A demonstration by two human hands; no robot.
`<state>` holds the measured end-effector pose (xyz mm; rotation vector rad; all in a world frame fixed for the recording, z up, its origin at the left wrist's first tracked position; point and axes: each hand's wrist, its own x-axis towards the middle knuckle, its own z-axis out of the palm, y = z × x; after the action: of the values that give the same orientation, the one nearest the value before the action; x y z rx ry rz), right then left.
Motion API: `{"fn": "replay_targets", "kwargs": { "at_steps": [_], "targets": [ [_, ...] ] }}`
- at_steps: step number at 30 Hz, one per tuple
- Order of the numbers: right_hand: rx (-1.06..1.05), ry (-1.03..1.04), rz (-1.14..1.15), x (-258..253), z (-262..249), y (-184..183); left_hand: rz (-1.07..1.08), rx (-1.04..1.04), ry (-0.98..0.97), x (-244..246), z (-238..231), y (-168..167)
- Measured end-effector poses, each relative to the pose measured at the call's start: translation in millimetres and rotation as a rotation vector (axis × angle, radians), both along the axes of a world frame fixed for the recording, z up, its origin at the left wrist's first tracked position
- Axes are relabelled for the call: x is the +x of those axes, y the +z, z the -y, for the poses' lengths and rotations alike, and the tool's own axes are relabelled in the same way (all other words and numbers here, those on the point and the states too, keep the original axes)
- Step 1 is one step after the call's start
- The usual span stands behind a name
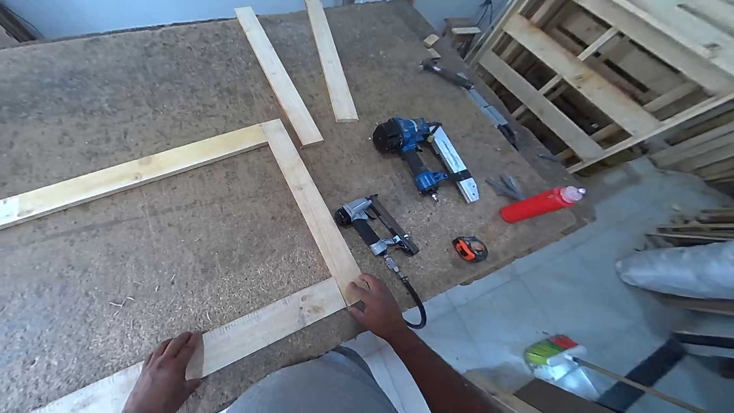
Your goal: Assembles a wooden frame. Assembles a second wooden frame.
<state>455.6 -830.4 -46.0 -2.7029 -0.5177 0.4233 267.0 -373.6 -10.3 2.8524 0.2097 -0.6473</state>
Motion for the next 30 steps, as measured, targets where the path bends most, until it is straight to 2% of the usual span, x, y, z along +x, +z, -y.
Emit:
{"fn": "replay_targets", "kwargs": {
  "at_steps": [6, 16, 21, 30],
  "targets": [
    [0.021, 0.007, -0.003, 1.8, 0.8, 1.7, -0.103, -0.001, 0.011, 3.7, 3.2, 5.5],
    [0.016, 0.018, -0.01, 1.9, 4.2, -1.3, -0.071, -0.015, 0.016, -2.9, 10.2, 4.4],
    [0.016, 0.029, -0.031, 4.1, 5.2, 1.1, -0.143, -0.022, 0.026, 0.3, 12.9, 10.1],
    [-0.002, 0.01, -0.051, 4.9, 0.8, 3.0, -0.141, -0.021, 0.036, 1.3, 11.2, 9.8]
  ]
}}
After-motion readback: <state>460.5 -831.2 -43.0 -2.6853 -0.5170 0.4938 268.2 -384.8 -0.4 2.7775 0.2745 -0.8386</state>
